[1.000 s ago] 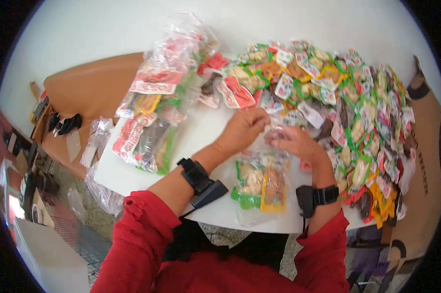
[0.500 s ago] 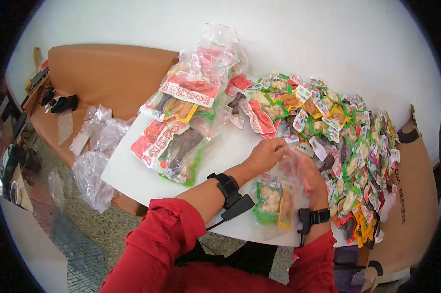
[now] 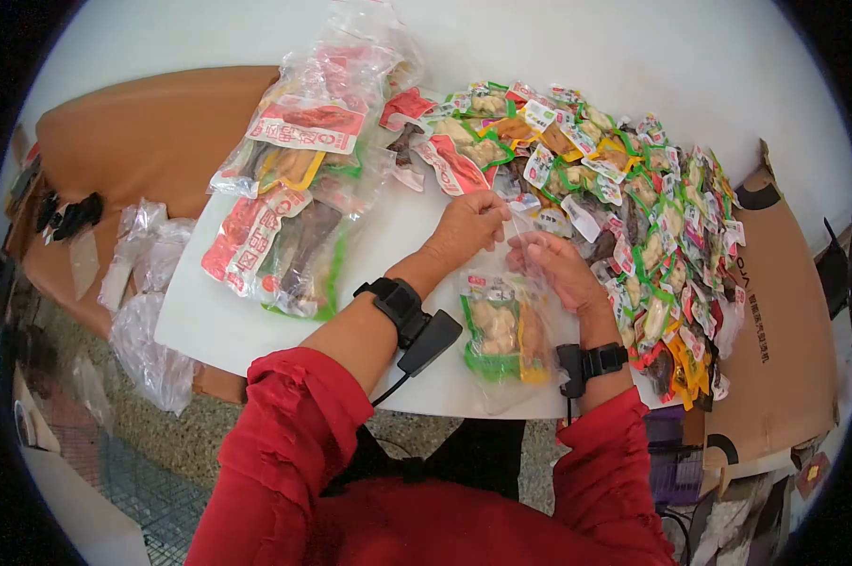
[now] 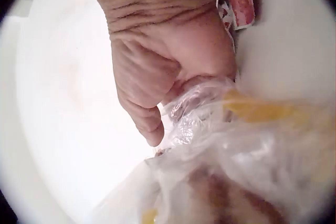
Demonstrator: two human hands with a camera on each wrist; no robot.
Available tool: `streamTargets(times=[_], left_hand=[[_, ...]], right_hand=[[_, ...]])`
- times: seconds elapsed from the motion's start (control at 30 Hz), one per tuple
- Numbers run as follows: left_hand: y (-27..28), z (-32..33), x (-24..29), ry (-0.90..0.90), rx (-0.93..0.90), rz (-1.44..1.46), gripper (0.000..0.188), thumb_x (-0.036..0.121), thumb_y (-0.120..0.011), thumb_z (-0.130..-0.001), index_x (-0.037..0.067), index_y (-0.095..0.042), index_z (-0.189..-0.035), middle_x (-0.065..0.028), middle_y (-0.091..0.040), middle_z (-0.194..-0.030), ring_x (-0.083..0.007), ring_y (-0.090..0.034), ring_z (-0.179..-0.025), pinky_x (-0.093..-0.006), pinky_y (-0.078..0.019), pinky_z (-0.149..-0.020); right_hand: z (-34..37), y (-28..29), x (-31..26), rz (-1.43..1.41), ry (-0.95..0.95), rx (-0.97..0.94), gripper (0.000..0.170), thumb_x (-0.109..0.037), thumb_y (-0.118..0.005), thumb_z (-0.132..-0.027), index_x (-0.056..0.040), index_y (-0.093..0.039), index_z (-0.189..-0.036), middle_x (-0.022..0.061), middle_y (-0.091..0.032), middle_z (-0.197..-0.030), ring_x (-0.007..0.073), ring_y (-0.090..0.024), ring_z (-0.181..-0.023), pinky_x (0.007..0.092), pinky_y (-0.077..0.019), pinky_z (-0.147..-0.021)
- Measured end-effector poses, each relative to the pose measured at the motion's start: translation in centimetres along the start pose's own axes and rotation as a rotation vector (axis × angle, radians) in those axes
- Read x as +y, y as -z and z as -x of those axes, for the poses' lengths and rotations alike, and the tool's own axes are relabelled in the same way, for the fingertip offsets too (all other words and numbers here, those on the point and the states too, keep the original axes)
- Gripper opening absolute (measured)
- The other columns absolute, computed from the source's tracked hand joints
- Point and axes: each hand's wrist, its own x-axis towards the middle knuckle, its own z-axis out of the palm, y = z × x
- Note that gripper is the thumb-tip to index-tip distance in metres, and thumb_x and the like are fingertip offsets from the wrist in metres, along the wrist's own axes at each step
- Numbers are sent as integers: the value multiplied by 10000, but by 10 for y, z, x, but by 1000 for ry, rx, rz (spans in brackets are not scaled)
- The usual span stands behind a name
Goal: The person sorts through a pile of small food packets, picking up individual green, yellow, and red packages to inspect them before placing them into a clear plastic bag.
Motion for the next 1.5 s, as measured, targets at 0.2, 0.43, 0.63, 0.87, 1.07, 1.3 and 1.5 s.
streamTargets(times=[0.2,0.43,0.63,0.87,1.07,1.3,1.5], left_hand=[[-1,1,-1,-13,-40,-23,93,116,-519,-796,31,-554,-785,-29,-537,-604,-81,-502,-497,-212,-407,-429],[-7,2,-10,2,-112,-1,109,150,-521,-821,48,-559,-826,-22,-544,-631,-79,-506,-529,-210,-414,-465],[-17,8,-7,49,-167,-123,134,150,-496,-846,31,-557,-859,-25,-530,-614,-82,-488,-502,-216,-417,-453],[-13,9,-23,-299,-135,-368,255,69,-591,-718,45,-571,-971,-142,-614,-872,-228,-598,-781,-294,-448,-707],[-6,13,-15,-360,-149,-532,356,36,-658,-600,46,-575,-946,-169,-604,-893,-316,-573,-875,-332,-436,-745],[-7,0,-37,-538,-131,-673,365,3,-643,-585,39,-563,-939,-174,-600,-838,-311,-577,-845,-333,-443,-729],[-15,11,2,120,-174,-251,353,49,-536,-765,90,-492,-1113,-87,-586,-722,-143,-546,-577,-264,-436,-543]], right_hand=[[9,3,-15,457,-165,-9,376,-199,-585,-793,-11,-494,-1105,60,-557,-950,130,-532,-870,265,-425,-776],[8,-10,-65,1040,78,181,403,-148,-600,-714,-37,-498,-1088,116,-567,-962,219,-559,-893,293,-435,-762],[-55,-44,-98,1319,558,29,360,-197,-573,-739,-73,-530,-1073,115,-560,-989,245,-542,-919,329,-437,-762],[-137,-103,-82,1607,426,-212,355,-287,-588,-670,-34,-545,-915,156,-552,-918,306,-541,-876,395,-442,-742],[-161,-112,-73,1655,343,-231,390,-306,-581,-656,10,-553,-883,209,-582,-845,341,-575,-807,425,-458,-710],[-153,-104,-68,1630,324,-108,230,-168,-501,-691,17,-591,-795,214,-600,-764,354,-590,-762,428,-468,-686],[-129,-72,-98,1272,421,374,169,-138,-474,-720,4,-567,-712,193,-593,-699,331,-594,-690,416,-461,-611]])
